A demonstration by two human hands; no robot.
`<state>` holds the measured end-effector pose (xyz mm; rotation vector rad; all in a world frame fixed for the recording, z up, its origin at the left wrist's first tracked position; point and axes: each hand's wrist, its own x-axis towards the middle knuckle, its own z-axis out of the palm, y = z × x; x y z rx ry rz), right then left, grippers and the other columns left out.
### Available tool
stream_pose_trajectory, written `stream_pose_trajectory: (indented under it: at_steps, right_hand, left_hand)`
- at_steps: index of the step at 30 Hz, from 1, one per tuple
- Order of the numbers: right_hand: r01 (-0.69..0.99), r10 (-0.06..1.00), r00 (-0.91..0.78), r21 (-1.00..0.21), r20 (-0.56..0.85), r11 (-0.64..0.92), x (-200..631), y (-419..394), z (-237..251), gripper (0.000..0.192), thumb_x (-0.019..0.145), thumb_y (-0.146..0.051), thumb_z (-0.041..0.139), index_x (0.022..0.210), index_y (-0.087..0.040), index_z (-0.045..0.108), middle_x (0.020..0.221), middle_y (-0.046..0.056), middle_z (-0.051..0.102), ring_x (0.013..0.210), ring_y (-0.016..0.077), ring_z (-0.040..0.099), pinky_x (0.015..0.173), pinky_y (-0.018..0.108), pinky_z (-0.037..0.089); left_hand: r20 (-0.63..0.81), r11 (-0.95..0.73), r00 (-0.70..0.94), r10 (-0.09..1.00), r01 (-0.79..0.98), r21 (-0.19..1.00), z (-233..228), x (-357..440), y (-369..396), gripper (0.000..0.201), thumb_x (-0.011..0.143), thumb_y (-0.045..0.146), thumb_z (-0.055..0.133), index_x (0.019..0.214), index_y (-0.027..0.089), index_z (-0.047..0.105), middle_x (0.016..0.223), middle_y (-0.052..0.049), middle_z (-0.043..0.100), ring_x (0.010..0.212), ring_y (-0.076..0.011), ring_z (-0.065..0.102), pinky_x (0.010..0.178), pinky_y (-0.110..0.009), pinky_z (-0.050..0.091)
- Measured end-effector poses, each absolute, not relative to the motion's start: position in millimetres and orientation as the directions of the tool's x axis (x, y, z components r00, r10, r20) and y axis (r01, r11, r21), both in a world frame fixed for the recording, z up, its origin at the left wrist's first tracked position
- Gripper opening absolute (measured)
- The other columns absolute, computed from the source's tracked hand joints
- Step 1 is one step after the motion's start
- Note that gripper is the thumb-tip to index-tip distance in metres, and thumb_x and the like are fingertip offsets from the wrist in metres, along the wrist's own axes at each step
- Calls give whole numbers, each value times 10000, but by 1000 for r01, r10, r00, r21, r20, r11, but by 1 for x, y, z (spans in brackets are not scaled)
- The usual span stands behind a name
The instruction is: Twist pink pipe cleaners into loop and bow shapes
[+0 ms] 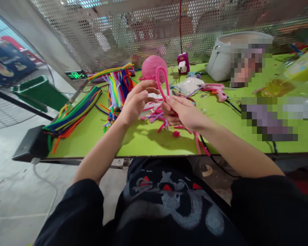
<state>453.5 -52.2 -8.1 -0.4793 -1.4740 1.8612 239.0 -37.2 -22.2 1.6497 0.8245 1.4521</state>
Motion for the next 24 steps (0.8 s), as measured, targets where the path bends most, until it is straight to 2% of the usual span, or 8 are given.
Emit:
stream_pose_trajectory:
  at_steps: [4, 9, 13, 17, 19, 20, 22, 24]
  right_hand:
    - [-287, 632, -767, -939, 107, -188, 451, -60, -10, 425, 1149, -428, 540, 783, -226, 460, 635, -102, 255, 479, 66, 162, 432, 175, 143]
    - [-214, 549, -835, -938, 31, -273, 449, -62, -13, 448, 1162, -421, 499, 768, -216, 447, 645, -107, 279, 449, 45, 159, 416, 158, 157]
    - [-250, 517, -853, -921, 64, -298, 446, -67, -12, 445, 1167, -405, 482, 766, -216, 441, 640, -110, 309, 417, 38, 162, 407, 164, 161]
    - [-285, 526, -840, -933, 133, -219, 446, -68, -13, 455, 1132, -454, 568, 760, -220, 452, 637, -107, 320, 425, 43, 180, 414, 187, 157]
    - [-220, 558, -819, -972, 137, -84, 449, -63, -13, 466, 1102, -508, 638, 763, -211, 516, 637, -84, 371, 463, 62, 273, 434, 199, 229]
    - [-178, 585, -796, -984, 153, 15, 451, -60, -12, 445, 1084, -514, 678, 784, -203, 574, 656, -58, 445, 511, 79, 376, 471, 201, 320]
    - [-122, 658, -717, -971, 231, 208, 455, -54, -9, 330, 1053, -484, 751, 884, -207, 694, 828, 13, 647, 752, 125, 609, 691, 218, 534]
    - [-178, 714, -625, -949, 315, 262, 455, -50, -4, 207, 1028, -437, 792, 988, -242, 733, 1067, 32, 735, 1016, 157, 687, 944, 250, 589]
  left_hand:
    - [525, -520, 191, 830, -78, 851, -26, 244, -42, 493, 938, 678, 657, 1238, 301, 764, 1360, -82, 765, 1340, -319, 733, 954, -409, 659]
    - [548, -520, 304, 779, -175, 836, -17, 244, -49, 491, 969, 630, 690, 1340, 333, 813, 1475, -18, 749, 1312, -282, 747, 1066, -410, 649]
    - [680, -652, 140, 719, -204, 731, -13, 247, -49, 353, 1059, 571, 644, 1195, 351, 884, 1446, 31, 773, 1240, -214, 777, 1158, -412, 624]
    - [661, -657, 62, 748, -82, 750, -16, 255, -49, 504, 969, 739, 714, 1160, 297, 865, 1426, 14, 796, 1292, -291, 795, 1194, -548, 619]
    - [648, -643, 49, 760, -82, 761, -20, 258, -49, 493, 965, 724, 734, 1181, 299, 861, 1436, 24, 794, 1342, -302, 781, 1224, -565, 607]
    - [647, -643, 51, 761, -80, 762, -22, 259, -50, 469, 975, 709, 733, 1184, 309, 860, 1429, 31, 796, 1373, -306, 768, 1230, -570, 606]
    - [638, -635, 70, 767, -59, 770, -26, 260, -52, 436, 1005, 694, 703, 1169, 321, 859, 1400, 30, 806, 1438, -319, 729, 1202, -579, 625]
    - [621, -623, 108, 776, -26, 782, -30, 262, -55, 430, 1031, 680, 669, 1148, 310, 856, 1381, 6, 812, 1477, -321, 699, 1157, -565, 650]
